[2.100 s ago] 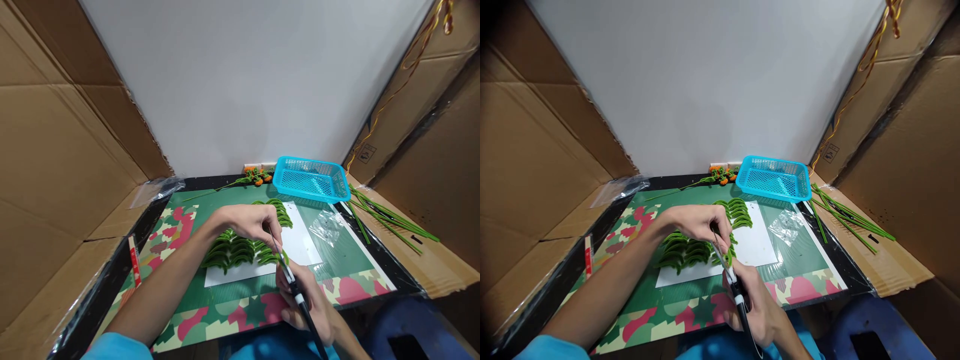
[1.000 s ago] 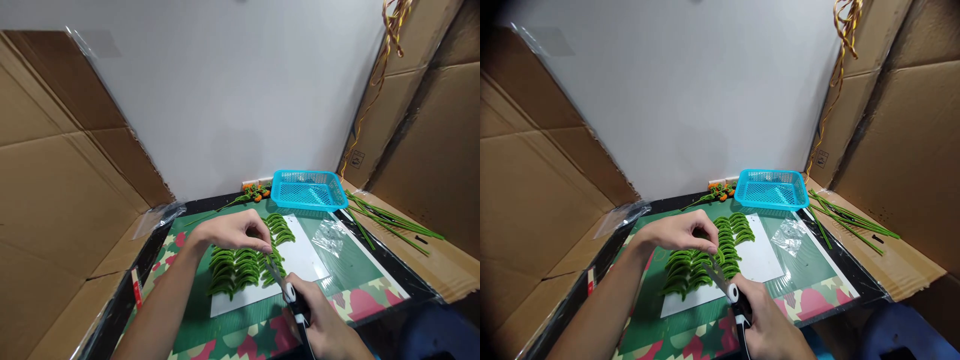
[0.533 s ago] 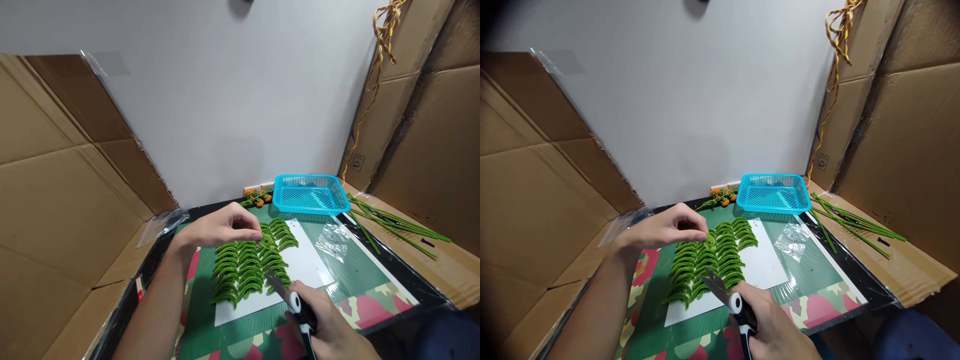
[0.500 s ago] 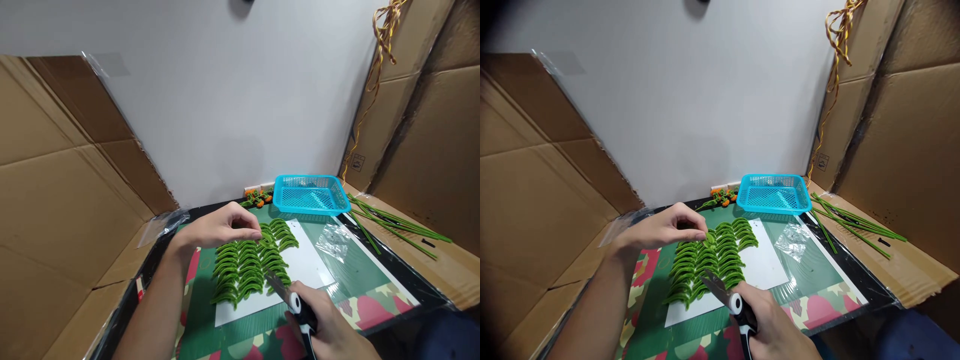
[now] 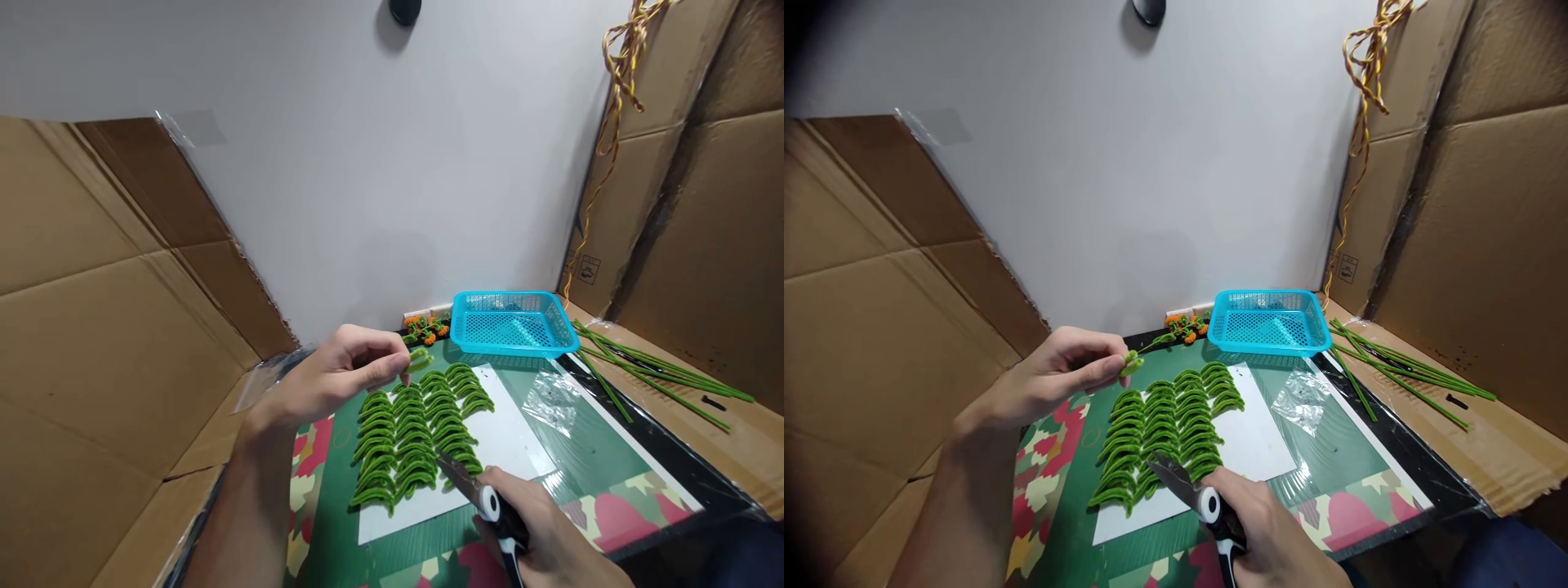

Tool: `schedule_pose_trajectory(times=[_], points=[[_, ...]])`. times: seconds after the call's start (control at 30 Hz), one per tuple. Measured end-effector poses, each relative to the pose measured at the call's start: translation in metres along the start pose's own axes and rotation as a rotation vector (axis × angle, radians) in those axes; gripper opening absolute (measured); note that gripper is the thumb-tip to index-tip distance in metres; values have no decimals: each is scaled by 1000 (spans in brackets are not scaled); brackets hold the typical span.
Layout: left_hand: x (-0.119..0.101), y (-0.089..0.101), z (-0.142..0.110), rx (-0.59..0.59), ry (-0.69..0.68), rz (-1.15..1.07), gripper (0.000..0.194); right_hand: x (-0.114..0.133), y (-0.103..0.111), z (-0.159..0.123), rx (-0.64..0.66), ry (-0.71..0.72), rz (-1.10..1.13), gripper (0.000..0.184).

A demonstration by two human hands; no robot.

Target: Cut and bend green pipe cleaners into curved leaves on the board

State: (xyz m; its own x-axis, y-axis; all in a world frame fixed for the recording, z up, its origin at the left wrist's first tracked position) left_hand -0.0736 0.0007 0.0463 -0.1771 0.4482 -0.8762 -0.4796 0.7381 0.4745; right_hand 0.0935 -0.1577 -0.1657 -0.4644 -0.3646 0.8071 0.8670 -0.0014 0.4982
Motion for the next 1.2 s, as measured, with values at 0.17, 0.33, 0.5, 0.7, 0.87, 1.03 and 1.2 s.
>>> schedule_pose_trajectory(times=[0.17,0.33,0.5,0.7,0.87,1.03,1.2], points=[[-9,4,-13,-134,-117,-111,37,-13,-9,3,-33,71,-43,17],[-18,6,-28,-255,-207,-83,37,-28,-25,5,-19,97,-31,21],[-24,6,-34,-270,-267,-13,35,-45,-41,1,48,52,-29,23],[-27,6,-33,-290,-297,2,35,-49,-42,0,50,34,-30,27],[-26,6,-34,-289,-287,-3,34,-48,-41,1,75,27,-3,41],[-24,9,-35,-311,-250,-39,35,-48,-42,1,84,23,5,40],[-32,10,-36,-345,-229,41,45,-41,-36,3,56,14,-11,36]])
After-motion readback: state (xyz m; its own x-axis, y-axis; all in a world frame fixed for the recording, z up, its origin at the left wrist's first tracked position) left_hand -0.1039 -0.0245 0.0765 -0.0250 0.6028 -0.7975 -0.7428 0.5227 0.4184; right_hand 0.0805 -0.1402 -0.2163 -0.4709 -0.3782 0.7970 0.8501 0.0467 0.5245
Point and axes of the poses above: each hand's wrist, its own z-axis towards the middle knuckle, its own y-axis out of the back of the hand, x = y × z, the point moved 4 cm from there along z, towards the middle knuckle, and after that the axes turned 10 degrees about -z, right-handed, at the moved point
